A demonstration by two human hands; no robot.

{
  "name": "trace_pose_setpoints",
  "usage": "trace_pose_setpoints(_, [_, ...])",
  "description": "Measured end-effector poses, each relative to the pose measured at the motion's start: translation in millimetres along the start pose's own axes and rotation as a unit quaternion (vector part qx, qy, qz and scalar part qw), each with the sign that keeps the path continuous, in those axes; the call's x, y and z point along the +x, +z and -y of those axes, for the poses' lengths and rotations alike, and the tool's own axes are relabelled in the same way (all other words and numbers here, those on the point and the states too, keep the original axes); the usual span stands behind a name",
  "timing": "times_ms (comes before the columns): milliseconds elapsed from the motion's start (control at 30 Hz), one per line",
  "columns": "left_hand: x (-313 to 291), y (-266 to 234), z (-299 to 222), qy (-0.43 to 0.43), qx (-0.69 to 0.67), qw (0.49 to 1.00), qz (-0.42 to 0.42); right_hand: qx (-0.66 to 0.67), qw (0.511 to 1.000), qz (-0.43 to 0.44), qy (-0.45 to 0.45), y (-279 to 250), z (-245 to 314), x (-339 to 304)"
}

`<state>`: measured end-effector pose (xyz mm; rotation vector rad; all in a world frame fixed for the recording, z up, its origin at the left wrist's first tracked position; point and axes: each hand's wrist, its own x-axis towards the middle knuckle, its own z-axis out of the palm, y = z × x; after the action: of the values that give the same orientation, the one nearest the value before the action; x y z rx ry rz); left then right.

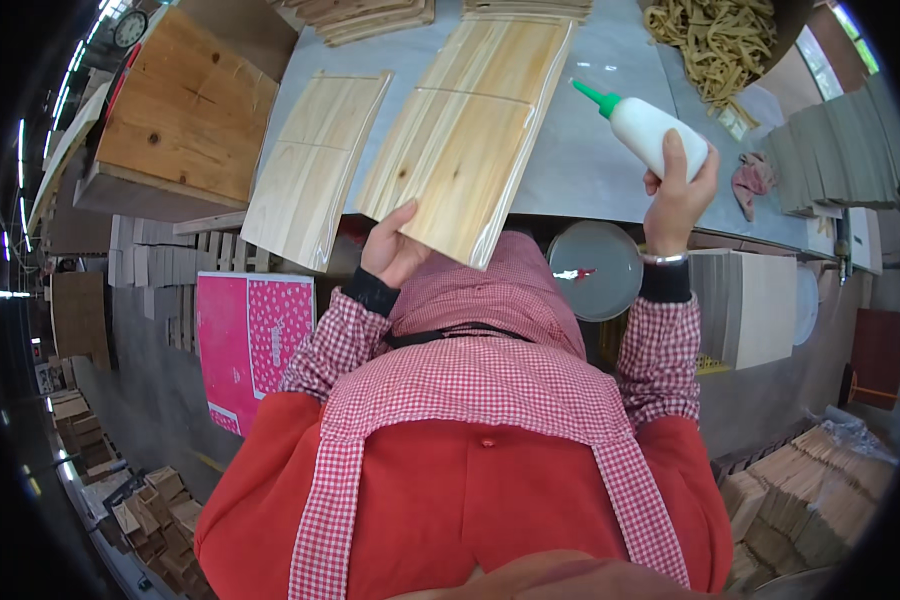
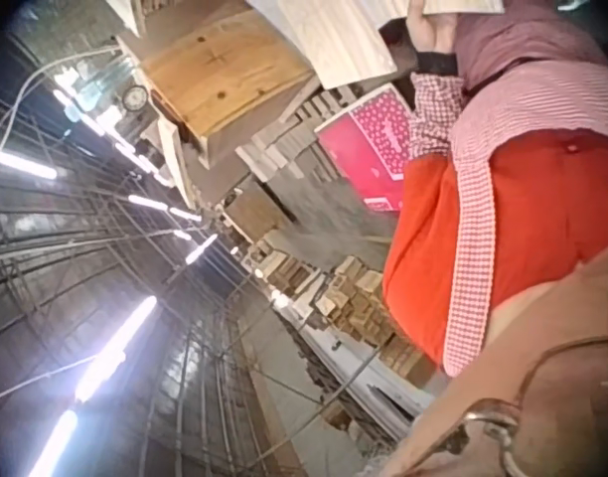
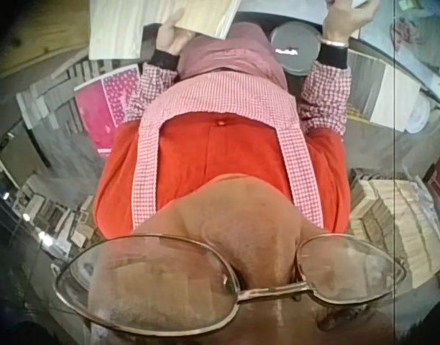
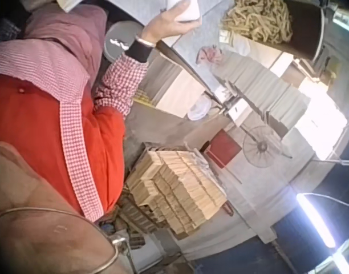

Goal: Apply glue to wooden panels and assemble them into boxes.

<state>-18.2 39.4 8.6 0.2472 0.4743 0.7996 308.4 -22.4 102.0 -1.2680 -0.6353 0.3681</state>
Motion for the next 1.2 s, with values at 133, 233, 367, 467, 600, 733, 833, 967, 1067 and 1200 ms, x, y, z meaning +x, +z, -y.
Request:
trace_pose_setpoints(133, [-10.1,-8.4,5.5,-0.014,0.011,1.0,-0.011,-0.029,0.998,-0.016,-0.044,12.4,-12.8,29.1])
trace_pose_setpoints(233, [-11.9,-4.0,11.6,-0.028,0.017,0.999,-0.002,-0.06,0.996,-0.028,-0.066,9.5,-29.5,51.1])
trace_pose_setpoints(367, [-5.6,5.4,18.6,-0.038,0.028,0.999,0.02,-0.152,0.972,-0.057,-0.17,-0.1,-38.2,76.0])
trace_pose_setpoints(467, [2.8,6.7,19.7,-0.046,0.031,0.998,0.038,-0.164,0.976,-0.015,-0.142,-14.8,-31.8,77.1])
trace_pose_setpoints(600, [8.5,-7.0,0.1,-0.029,0.017,0.999,0.009,-0.077,0.997,0.015,0.012,-11.4,-12.5,42.9])
trace_pose_setpoints(733, [12.7,-9.2,-4.2,0.039,0.021,0.999,-0.018,-0.002,0.988,-0.156,-0.01,-37.1,-37.7,67.9])
trace_pose_setpoints(833, [9.9,-17.1,-17.9,0.031,0.014,0.999,-0.007,-0.187,0.947,-0.248,-0.083,-66.3,-78.2,91.7])
trace_pose_setpoints(967, [6.9,-19.2,-22.8,0.043,-0.015,0.999,-0.008,-0.275,0.903,-0.326,-0.049,-80.0,-106.2,127.4])
trace_pose_setpoints(1067, [-9.9,-20.5,-23.0,0.058,-0.02,0.998,-0.027,-0.357,0.884,-0.302,-0.01,-84.6,-130.8,137.5])
trace_pose_setpoints(1200, [-9.1,-25.8,-31.3,0.081,-0.008,0.995,-0.057,-0.51,0.825,-0.242,0.023,-90.5,-123.6,179.6])
